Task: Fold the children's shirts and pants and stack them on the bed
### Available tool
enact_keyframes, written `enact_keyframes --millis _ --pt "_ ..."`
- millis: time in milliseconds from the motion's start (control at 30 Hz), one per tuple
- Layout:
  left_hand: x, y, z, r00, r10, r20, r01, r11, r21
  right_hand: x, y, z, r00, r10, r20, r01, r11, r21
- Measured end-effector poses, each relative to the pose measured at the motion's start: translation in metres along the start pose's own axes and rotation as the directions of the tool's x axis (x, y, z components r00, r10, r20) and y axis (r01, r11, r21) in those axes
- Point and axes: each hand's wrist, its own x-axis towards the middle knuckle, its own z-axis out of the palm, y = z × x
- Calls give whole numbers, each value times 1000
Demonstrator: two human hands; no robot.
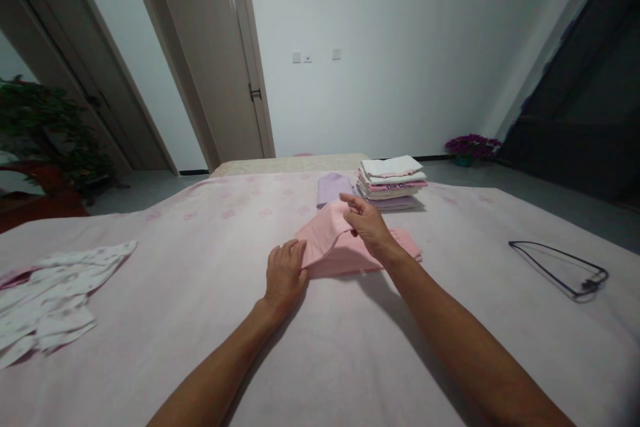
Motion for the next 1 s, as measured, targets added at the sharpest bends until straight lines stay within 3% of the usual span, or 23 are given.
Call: enact_keyframes --millis 200,467,667,833,1000 --pt "6 16 14 998 25 60 -25 1000 -7 -3 5 -59 995 -1 -101 -13 991 -135" --pt "3 23 32 984 159 76 -154 985 -75 -7 62 -138 989 21 -147 -78 916 -393" --pt "2 22 37 979 200 46 -193 973 -127 -16 89 -151 987 -37 -155 -70 774 -629" --pt "1 21 40 975 221 23 -218 972 -92 -18 90 -151 986 -92 -140 -38 690 -722" --pt "-1 19 42 962 257 88 -249 964 -93 -25 91 -156 990 -106 -96 -19 563 -826"
